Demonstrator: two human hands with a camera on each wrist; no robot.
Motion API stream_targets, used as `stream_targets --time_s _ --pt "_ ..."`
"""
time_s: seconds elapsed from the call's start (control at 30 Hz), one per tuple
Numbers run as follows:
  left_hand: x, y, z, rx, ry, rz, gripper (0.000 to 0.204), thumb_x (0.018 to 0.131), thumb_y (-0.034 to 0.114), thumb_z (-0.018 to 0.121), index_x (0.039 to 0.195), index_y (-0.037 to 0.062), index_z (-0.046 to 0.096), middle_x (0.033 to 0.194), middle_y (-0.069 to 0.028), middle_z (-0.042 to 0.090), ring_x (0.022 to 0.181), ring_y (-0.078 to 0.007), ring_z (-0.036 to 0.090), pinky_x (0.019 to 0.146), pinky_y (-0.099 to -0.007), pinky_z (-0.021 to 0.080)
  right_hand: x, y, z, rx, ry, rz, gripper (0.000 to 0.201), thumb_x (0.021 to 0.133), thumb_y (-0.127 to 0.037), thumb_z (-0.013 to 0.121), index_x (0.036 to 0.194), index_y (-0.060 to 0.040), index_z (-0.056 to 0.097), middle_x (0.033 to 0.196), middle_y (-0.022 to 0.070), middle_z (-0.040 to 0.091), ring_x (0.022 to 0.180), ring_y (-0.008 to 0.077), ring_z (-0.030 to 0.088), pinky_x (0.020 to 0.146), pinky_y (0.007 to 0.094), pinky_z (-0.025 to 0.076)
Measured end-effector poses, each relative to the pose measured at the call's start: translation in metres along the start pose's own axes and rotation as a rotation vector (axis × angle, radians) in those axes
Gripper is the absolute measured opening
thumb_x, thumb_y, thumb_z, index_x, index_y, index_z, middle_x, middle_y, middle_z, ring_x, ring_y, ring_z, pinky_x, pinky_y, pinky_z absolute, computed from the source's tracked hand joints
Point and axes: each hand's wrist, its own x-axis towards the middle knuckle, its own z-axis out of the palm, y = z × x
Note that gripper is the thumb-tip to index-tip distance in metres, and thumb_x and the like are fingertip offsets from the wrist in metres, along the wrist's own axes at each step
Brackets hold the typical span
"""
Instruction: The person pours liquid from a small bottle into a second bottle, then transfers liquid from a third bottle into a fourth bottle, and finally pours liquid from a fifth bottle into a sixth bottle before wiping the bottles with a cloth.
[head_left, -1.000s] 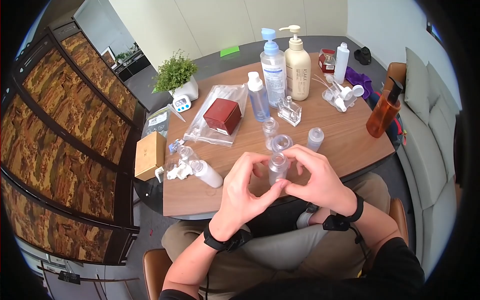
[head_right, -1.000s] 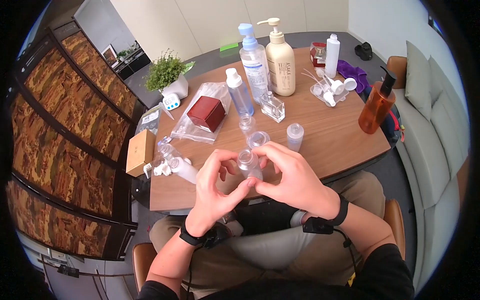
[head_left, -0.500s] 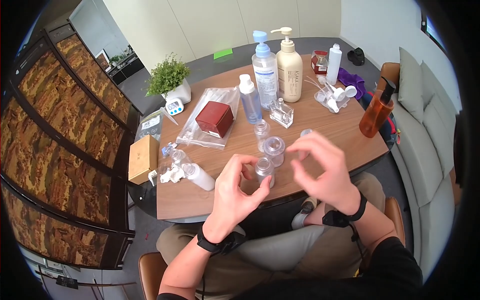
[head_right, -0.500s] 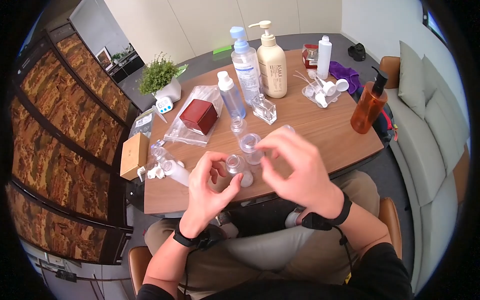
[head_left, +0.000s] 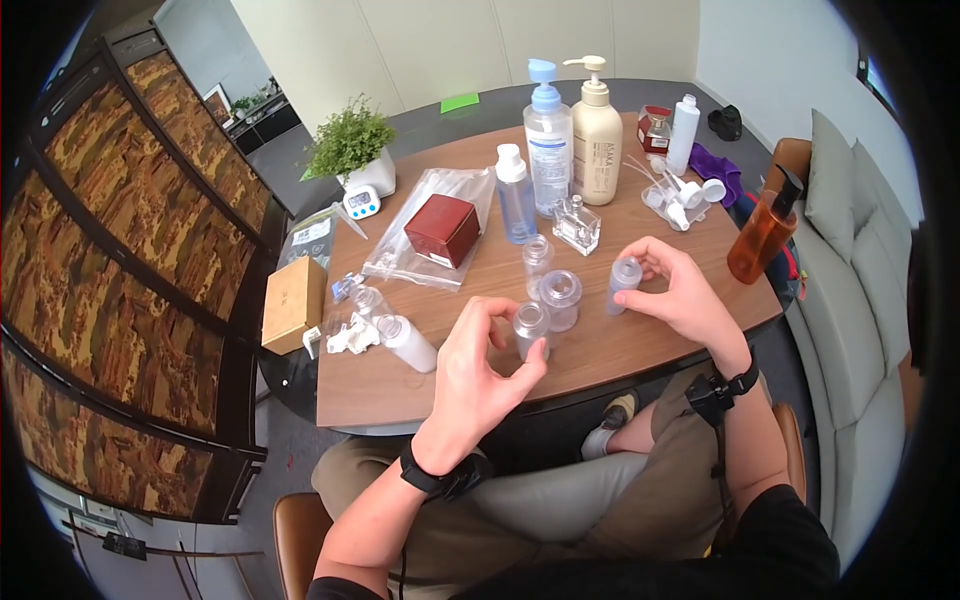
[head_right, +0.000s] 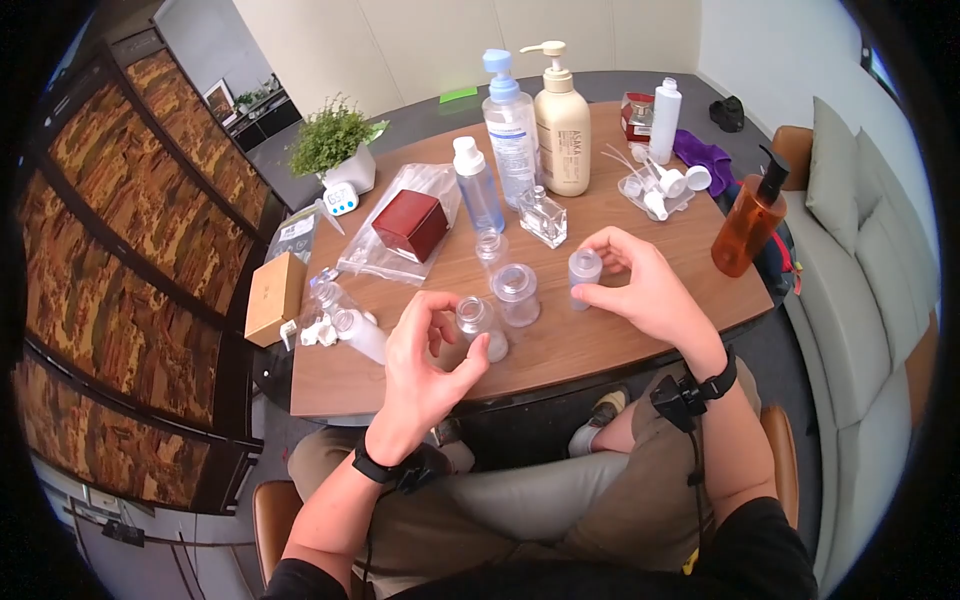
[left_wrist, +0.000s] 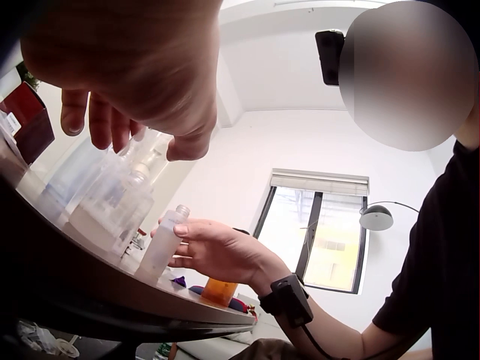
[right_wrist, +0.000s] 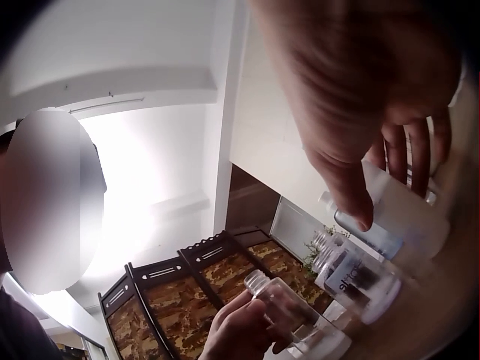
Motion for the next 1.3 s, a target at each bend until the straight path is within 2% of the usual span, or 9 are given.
stream_targets --time_s 0.1,0.23,0.3,0.43,0.5,0.7,0.87,1.03,1.3 --pt "-0.001 -0.001 0.001 -0.014 0.010 0.011 0.042 0.084 0.013 0.089 0.119 0.0034 0.067 0.096 -0.0032 0.061 0.078 -0.0141 0.056 0.067 -0.0304 0.046 0.000 -0.008 0.003 0.025 0.045 0.022 0.037 0.093 -0.010 0.091 0.123 -0.0011 0.071 0.117 0.0041 0.078 0.112 0.0131 0.071 0.105 0.0334 0.054" --pt "-0.002 0.000 0.001 -0.034 -0.005 0.012 0.042 0.085 0.011 0.087 0.121 0.0026 0.067 0.101 -0.0039 0.062 0.080 -0.0144 0.056 0.066 -0.0309 0.045 -0.001 -0.010 0.009 0.019 0.093 -0.032 0.037 0.093 -0.008 0.089 0.125 0.0000 0.071 0.120 0.0057 0.077 0.114 0.0141 0.071 0.106 0.0331 0.054" --pt "-0.001 0.000 0.000 -0.032 -0.002 0.005 0.043 0.085 0.011 0.087 0.121 0.0027 0.067 0.102 -0.0041 0.062 0.080 -0.0146 0.056 0.065 -0.0309 0.045 -0.004 -0.019 0.018 0.097 0.197 -0.114 0.037 0.093 -0.005 0.087 0.126 0.0008 0.071 0.119 0.0054 0.076 0.114 0.0149 0.071 0.106 0.0330 0.053" --pt "-0.001 -0.003 0.000 -0.075 -0.011 0.010 0.046 0.085 0.011 0.088 0.125 0.0032 0.067 0.102 -0.0041 0.063 0.079 -0.0144 0.056 0.065 -0.0313 0.045 -0.010 -0.038 0.030 0.018 0.213 -0.217 0.040 0.090 -0.001 0.085 0.128 0.0016 0.073 0.118 0.0064 0.075 0.114 0.0168 0.070 0.106 0.0333 0.052" --pt "-0.001 -0.002 0.001 -0.095 -0.011 0.020 0.048 0.085 0.013 0.089 0.127 0.0035 0.067 0.101 -0.0038 0.063 0.079 -0.0142 0.056 0.065 -0.0313 0.046 -0.013 -0.047 0.036 -0.182 0.264 -0.377 0.045 0.086 0.001 0.086 0.130 0.0014 0.076 0.118 0.0078 0.073 0.112 0.0185 0.070 0.104 0.0334 0.052" --pt "-0.006 -0.005 0.007 -0.130 -0.002 -0.067 0.058 0.084 0.018 0.098 0.131 0.0057 0.067 0.107 -0.0020 0.071 0.084 -0.0124 0.062 0.068 -0.0293 0.049 -0.014 -0.049 0.041 -0.249 0.247 -0.417 0.057 0.084 0.003 0.087 0.140 -0.0003 0.076 0.119 0.0086 0.072 0.109 0.0198 0.069 0.100 0.0327 0.053" --pt "-0.006 -0.005 0.009 -0.155 -0.005 0.014 0.054 0.084 0.017 0.098 0.128 0.0059 0.069 0.109 -0.0020 0.074 0.087 -0.0116 0.064 0.073 -0.0301 0.051 -0.018 -0.056 0.043 -0.310 0.214 -0.420 0.058 0.083 0.003 0.089 0.140 -0.0003 0.076 0.121 0.0089 0.073 0.110 0.0203 0.070 0.100 0.0332 0.053" --pt "-0.005 -0.007 0.010 -0.216 -0.017 -0.026 0.052 0.086 0.018 0.097 0.129 0.0063 0.070 0.105 -0.0006 0.071 0.087 -0.0124 0.061 0.075 -0.0300 0.049 -0.019 -0.053 0.049 -0.243 0.258 -0.402 0.052 0.082 0.003 0.090 0.133 -0.0014 0.078 0.123 0.0112 0.075 0.113 0.0221 0.071 0.101 0.0360 0.055" --pt "-0.006 -0.004 0.013 -0.304 -0.034 -0.102 0.049 0.087 0.019 0.096 0.129 0.0088 0.073 0.104 -0.0011 0.066 0.094 -0.0142 0.059 0.079 -0.0320 0.047 -0.016 -0.049 0.050 -0.481 0.304 -0.572 0.054 0.079 0.001 0.093 0.131 -0.0042 0.080 0.121 0.0106 0.077 0.112 0.0301 0.068 0.099 0.0406 0.054"
